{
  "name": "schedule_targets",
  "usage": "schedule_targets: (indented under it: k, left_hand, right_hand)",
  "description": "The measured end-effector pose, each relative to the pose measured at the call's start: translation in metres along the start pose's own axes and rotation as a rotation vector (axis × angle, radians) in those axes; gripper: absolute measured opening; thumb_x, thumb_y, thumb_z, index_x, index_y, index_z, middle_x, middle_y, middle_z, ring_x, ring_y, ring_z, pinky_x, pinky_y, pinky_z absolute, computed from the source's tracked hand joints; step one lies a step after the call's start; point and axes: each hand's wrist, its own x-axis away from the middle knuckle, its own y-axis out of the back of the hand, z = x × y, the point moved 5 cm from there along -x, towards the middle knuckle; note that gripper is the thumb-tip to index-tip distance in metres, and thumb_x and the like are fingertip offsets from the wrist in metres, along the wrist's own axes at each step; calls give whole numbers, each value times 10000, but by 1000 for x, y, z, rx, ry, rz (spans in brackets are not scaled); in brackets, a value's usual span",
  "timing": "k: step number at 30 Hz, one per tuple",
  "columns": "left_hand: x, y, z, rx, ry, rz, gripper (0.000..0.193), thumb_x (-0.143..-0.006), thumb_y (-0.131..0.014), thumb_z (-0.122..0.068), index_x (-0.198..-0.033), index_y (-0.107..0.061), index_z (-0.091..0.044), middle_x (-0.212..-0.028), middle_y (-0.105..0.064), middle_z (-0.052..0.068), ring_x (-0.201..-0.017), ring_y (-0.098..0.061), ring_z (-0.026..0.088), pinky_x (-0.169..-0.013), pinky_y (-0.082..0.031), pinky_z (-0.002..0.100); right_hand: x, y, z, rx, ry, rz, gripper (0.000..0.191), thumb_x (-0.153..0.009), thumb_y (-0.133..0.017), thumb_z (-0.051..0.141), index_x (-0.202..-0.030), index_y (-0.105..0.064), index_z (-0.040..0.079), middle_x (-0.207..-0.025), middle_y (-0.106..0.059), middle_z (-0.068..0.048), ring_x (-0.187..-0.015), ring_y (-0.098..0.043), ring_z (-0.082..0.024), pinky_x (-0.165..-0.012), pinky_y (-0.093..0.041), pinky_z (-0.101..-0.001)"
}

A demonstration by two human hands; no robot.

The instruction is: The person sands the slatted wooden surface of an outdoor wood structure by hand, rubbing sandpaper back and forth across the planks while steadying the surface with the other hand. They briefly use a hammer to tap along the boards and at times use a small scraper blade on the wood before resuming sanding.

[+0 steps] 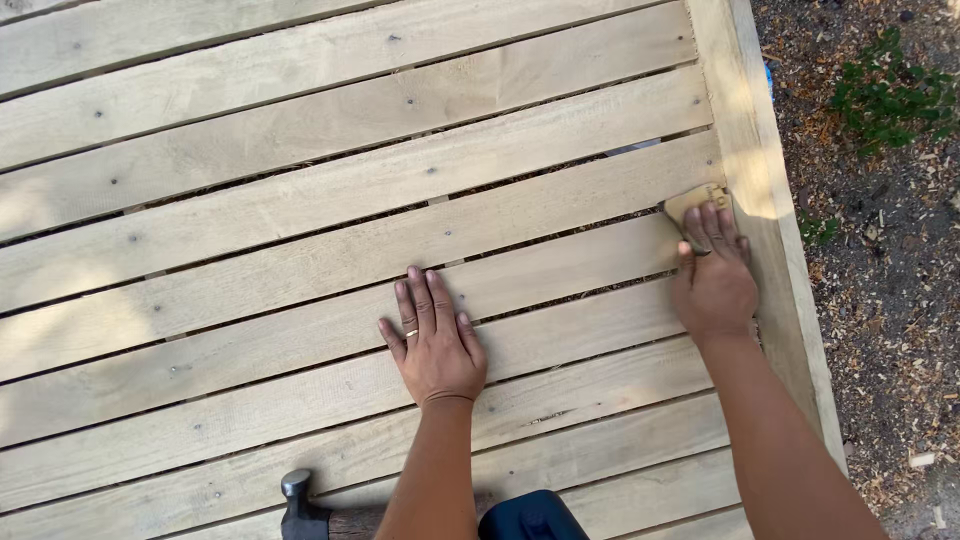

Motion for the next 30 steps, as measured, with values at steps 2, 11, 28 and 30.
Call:
schedule_targets:
  k: [2,11,28,30]
  left_hand:
    - [0,1,0,-2,-5,-14,671,-1004,-329,-339,-1634,-177,-168,-1721,-112,21,-1576,-94,239,-1232,-29,573]
    - [4,2,6,-14,10,-35,679,-987,-355,-336,-1629,-223,-157,-1721,-151,27,-1578,-118,247,-1236,-35,574]
    - [2,3,12,-40,-3,-74,698,-960,-353,-330,-1626,-235,-158,-1717,-171,33,-1579,-136,272,-1233,-39,584]
    - [2,3,11,-29,-10,-74,694,-968,-351,-330,-1626,-236,-143,-1718,-173,43,-1579,-136,269,-1234,-37,589]
  right_hand:
    - [-5,3,4,-21,-164,-95,429,-1118,-450,154,-1506,-537,-5,-1615,-448,-209,-1560,-350,-394,-1292,-314,-515]
    - [7,10,24,-48,182,57,479,-1004,-531,84,-1478,-579,31,-1581,-494,-163,-1501,-426,-353,-1237,-349,-468]
    - [-33,-26,47,-9,-76,-63,495,-1025,-505,177,-1482,-532,-11,-1589,-447,-208,-1500,-350,-382,-1219,-261,-505]
    - [-21,-55,123,-149,138,59,475,-1010,-492,178,-1461,-549,39,-1577,-467,-159,-1492,-371,-343,-1223,-269,-500]
